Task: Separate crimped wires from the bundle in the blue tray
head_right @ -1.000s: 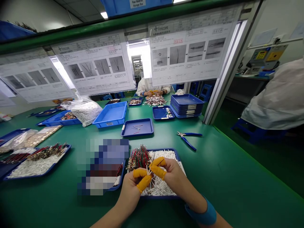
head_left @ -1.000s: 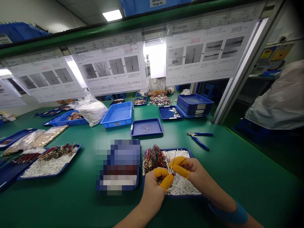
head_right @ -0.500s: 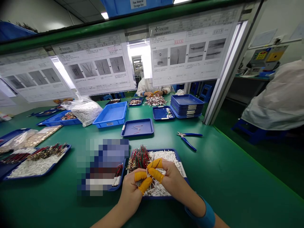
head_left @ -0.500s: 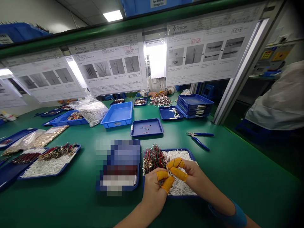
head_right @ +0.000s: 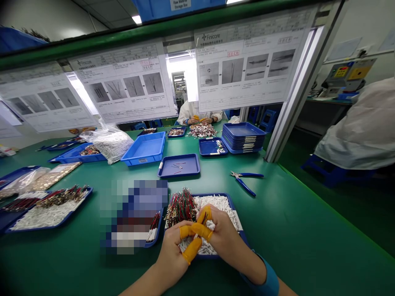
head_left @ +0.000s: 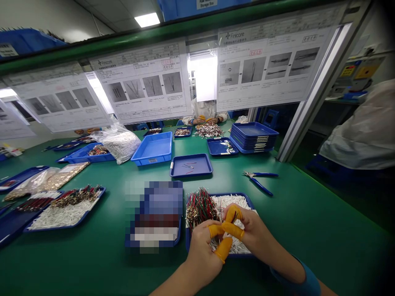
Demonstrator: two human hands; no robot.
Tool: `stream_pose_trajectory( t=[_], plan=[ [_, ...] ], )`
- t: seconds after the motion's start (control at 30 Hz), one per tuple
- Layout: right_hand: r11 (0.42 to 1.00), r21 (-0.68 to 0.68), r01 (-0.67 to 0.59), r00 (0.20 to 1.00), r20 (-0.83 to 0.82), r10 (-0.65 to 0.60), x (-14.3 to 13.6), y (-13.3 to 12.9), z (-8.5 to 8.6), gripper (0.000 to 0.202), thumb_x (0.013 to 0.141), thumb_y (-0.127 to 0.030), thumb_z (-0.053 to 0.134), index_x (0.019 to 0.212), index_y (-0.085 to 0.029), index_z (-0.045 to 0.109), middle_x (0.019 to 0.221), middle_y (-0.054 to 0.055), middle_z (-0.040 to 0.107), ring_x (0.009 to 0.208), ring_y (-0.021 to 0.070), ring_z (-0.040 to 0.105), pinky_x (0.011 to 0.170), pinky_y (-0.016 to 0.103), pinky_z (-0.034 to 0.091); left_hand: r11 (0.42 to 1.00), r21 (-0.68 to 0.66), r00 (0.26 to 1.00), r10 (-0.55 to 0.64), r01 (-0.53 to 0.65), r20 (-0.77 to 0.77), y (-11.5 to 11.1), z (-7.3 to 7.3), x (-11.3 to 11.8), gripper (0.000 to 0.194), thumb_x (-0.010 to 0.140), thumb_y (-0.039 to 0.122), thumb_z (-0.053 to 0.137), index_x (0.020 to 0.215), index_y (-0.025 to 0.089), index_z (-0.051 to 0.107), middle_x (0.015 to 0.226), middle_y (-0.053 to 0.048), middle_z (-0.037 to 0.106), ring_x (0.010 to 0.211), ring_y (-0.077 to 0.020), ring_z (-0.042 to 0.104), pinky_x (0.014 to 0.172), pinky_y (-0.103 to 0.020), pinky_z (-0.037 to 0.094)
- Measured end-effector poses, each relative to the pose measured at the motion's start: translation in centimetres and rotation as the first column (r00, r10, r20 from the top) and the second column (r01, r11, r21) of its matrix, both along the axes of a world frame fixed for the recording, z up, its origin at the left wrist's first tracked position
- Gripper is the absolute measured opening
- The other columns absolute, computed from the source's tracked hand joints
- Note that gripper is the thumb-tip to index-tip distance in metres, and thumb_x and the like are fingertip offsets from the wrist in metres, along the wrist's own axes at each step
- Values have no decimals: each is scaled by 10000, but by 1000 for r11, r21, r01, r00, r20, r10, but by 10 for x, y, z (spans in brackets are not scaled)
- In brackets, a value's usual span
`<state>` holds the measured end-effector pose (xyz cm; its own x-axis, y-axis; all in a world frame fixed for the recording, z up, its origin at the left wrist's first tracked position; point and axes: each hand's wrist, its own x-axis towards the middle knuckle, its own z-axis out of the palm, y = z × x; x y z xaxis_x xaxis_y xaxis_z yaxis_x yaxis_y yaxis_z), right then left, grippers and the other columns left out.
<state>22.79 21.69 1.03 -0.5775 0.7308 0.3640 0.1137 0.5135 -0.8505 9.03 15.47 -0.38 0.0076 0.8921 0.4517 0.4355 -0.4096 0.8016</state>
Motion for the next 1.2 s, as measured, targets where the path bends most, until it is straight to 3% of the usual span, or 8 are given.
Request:
stream_pose_trajectory(
  t=[0.27, 0.6, 0.73, 0.83, 0.97, 1.07, 1.13, 1.2],
  plan=[
    [999, 20, -32, 998, -54, 33, 1, 0, 6, 180, 824, -213, 458, 673, -139, 524, 700, 33, 540, 637, 110, 501, 594, 214, 398, 999, 30, 1000, -21, 22, -17, 3, -3, -2, 150, 778, 189, 555, 685, 107, 639, 725, -59, 633, 629, -102, 578, 586, -172, 436],
    [967, 232, 102, 995, -33, -97, 3, 4, 1, 284, 852, -192, 398, 577, -138, 448, 589, 17, 467, 552, 97, 441, 523, 208, 357, 978, 162, 988, -116, 131, -104, 1, 6, -4, 266, 808, 213, 492, 560, 122, 459, 568, -27, 525, 567, -98, 474, 691, -259, 429],
    [958, 257, 124, 992, -48, -115, 9, 12, 0, 216, 788, -172, 412, 609, -150, 530, 662, 39, 559, 630, 131, 538, 555, 216, 420, 992, 105, 989, -58, 72, -136, -1, 8, -4, 173, 816, 200, 472, 690, 123, 563, 705, -59, 611, 676, -136, 545, 689, -268, 434],
    [975, 179, 131, 991, -4, -132, 10, 13, 1, 202, 754, -195, 433, 632, -169, 593, 708, 43, 608, 683, 163, 587, 583, 228, 472, 986, 157, 977, -11, 46, -214, -6, 16, -8, 161, 809, 202, 470, 810, 117, 607, 837, -77, 640, 755, -160, 571, 725, -290, 442],
    [990, 73, 123, 992, 22, -125, 8, 7, 1, 214, 763, -285, 472, 762, -190, 664, 831, 50, 658, 774, 194, 628, 678, 255, 525, 976, 217, 950, 94, -29, -298, -19, 26, -25, 203, 812, 207, 453, 863, 116, 628, 866, -90, 639, 769, -172, 576, 720, -300, 461],
    [985, 58, 160, 986, 41, -162, 8, 5, 1, 272, 785, -355, 468, 839, -193, 681, 858, 57, 669, 803, 203, 639, 699, 270, 536, 950, 220, 910, 284, -223, -303, -35, 20, -56, 229, 824, 201, 445, 920, 112, 633, 900, -107, 632, 817, -176, 582, 747, -305, 483],
    [982, 76, 175, 982, 64, -180, 8, 5, 0, 287, 775, -368, 469, 843, -191, 684, 851, 60, 671, 787, 212, 642, 665, 281, 542, 885, 256, 818, 459, -388, -346, -47, 8, -84, 238, 804, 155, 438, 942, 98, 623, 908, -113, 629, 823, -169, 588, 736, -293, 500],
    [979, 101, 177, 979, 81, -185, 8, 5, 0, 293, 755, -385, 488, 837, -186, 686, 854, 67, 672, 785, 224, 643, 646, 292, 543, 757, 329, 599, 649, -564, -469, -58, -4, -112, 212, 796, 144, 426, 858, 104, 624, 901, -105, 630, 794, -168, 591, 706, -293, 513]
  ],
)
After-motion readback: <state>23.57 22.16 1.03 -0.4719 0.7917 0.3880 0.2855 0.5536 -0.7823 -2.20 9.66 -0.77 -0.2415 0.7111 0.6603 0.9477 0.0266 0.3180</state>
